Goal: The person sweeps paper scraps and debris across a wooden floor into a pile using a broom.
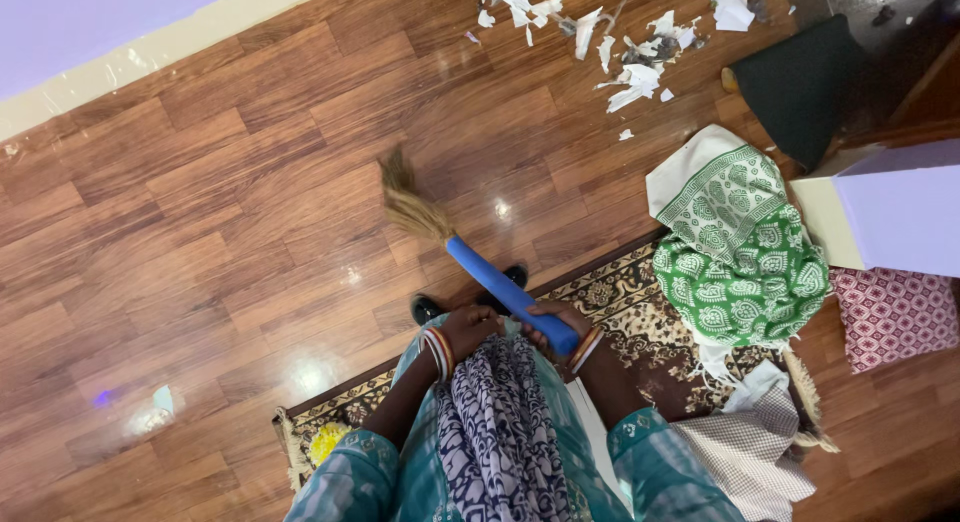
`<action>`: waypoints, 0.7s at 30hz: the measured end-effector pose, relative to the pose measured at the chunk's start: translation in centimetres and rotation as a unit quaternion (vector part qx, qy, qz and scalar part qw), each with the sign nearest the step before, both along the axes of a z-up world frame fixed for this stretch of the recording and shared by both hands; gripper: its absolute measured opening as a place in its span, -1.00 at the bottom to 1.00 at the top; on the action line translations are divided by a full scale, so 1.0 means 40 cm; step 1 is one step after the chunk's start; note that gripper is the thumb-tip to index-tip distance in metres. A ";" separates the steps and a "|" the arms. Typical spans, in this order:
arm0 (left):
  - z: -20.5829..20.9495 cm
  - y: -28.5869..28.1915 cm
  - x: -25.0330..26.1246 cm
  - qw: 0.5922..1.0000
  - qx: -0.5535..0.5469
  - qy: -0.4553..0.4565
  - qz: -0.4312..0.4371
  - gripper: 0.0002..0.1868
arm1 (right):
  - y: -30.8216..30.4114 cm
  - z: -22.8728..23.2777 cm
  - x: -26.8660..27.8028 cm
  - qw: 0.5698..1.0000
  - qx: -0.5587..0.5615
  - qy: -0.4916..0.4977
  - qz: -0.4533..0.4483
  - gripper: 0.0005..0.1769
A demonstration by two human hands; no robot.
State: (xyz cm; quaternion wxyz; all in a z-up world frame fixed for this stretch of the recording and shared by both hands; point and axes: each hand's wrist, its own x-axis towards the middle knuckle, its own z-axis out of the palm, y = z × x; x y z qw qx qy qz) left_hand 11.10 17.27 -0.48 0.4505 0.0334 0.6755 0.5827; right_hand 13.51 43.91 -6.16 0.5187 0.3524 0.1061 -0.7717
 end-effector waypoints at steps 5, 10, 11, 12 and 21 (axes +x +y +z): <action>-0.044 -0.016 0.047 0.999 0.012 0.032 0.031 -0.65 | 0.161 -0.128 0.027 0.978 -0.045 -0.086 -0.184 -0.56; -0.068 -0.025 0.096 0.997 0.036 0.015 0.066 -0.67 | 0.260 -0.163 -0.107 0.980 0.104 0.005 -0.171 -0.63; -0.071 -0.025 0.100 0.997 0.038 0.008 0.068 -0.68 | 0.251 -0.153 -0.124 0.977 0.146 0.035 -0.151 -0.68; -0.071 -0.026 0.106 0.997 0.040 0.002 0.071 -0.68 | 0.226 -0.137 -0.121 0.969 0.197 0.075 -0.126 -0.68; -0.024 -0.103 0.153 0.996 0.029 -0.003 0.090 -0.68 | -0.004 0.173 -0.031 0.945 0.222 0.233 0.062 -0.57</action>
